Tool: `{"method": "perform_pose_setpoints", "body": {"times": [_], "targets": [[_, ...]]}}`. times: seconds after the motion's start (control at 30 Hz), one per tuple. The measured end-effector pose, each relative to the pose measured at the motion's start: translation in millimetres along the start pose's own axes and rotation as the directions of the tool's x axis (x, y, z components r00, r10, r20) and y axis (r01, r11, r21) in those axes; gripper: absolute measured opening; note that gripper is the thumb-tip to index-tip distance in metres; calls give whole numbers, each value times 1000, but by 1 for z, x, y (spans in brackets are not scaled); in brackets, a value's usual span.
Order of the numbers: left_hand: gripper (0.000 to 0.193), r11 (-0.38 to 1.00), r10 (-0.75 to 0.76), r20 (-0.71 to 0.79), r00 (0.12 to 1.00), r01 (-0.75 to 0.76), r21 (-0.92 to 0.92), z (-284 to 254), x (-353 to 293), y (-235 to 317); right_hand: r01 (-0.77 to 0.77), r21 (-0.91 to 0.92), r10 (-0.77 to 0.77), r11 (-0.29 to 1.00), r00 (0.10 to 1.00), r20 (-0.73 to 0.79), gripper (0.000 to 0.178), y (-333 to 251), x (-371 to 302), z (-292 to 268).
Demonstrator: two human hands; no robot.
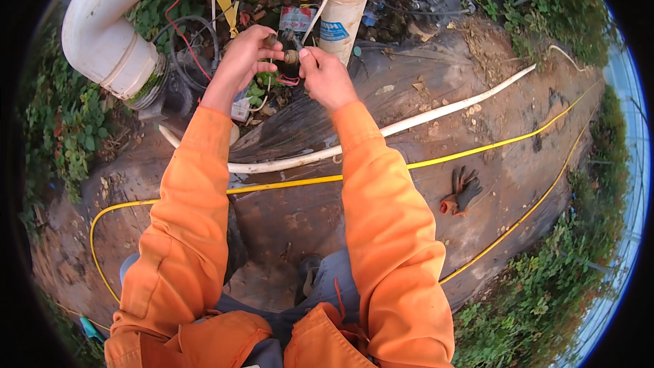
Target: The person squats on the ground and uses a long metal rod to manipulate a small black component attached to a white pipe. They repeatedly insert, twist, and remove the component, then reattach it to the pipe.
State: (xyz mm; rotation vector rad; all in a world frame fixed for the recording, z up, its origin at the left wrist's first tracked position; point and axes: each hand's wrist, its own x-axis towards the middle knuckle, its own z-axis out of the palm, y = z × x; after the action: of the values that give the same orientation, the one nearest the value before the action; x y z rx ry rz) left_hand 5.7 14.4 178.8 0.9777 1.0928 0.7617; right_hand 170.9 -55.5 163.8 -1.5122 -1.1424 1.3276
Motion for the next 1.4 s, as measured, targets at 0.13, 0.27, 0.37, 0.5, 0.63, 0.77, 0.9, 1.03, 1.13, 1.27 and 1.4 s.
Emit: {"method": "perform_pose_setpoints", "body": {"times": [0.13,0.27,0.37,0.5,0.63,0.77,0.9,1.03,1.13,1.27,1.4], "targets": [[29,998,14,93,996,-8,-67,2,-13,-12,48,-108,-54,993,997,-56,33,-2,0,-3],[37,870,247,193,950,-305,387,18,-27,-21,175,-266,-207,948,974,-96,32,0,2,-1],[35,604,457,222,861,-484,633,13,-33,-25,207,-302,-253,930,960,-120,31,-6,-1,7],[37,581,475,163,865,-447,680,14,-43,-26,144,-233,-174,962,979,-111,30,-26,-17,12],[43,604,495,148,856,-462,649,9,-45,-26,291,-395,-378,872,911,-163,26,-29,-22,19],[56,805,484,-85,871,-405,434,9,-37,-43,266,-441,-382,857,902,-199,27,-43,-31,36],[52,993,-54,-3,999,54,-108,22,-49,-13,336,-479,-476,811,855,-207,27,-46,-32,32],[52,959,-222,227,948,254,-122,9,-56,8,299,-423,-415,855,884,-214,24,-49,-36,28],[52,993,-115,215,970,117,5,9,-63,17,287,-377,-371,880,913,-171,27,-46,-34,25],[54,994,5,144,990,-20,105,13,-65,15,303,-419,-403,856,899,-173,28,-44,-31,26],[58,987,-139,179,974,122,103,-1,-57,9,313,-372,-399,874,899,-180,25,-48,-36,28]]}}
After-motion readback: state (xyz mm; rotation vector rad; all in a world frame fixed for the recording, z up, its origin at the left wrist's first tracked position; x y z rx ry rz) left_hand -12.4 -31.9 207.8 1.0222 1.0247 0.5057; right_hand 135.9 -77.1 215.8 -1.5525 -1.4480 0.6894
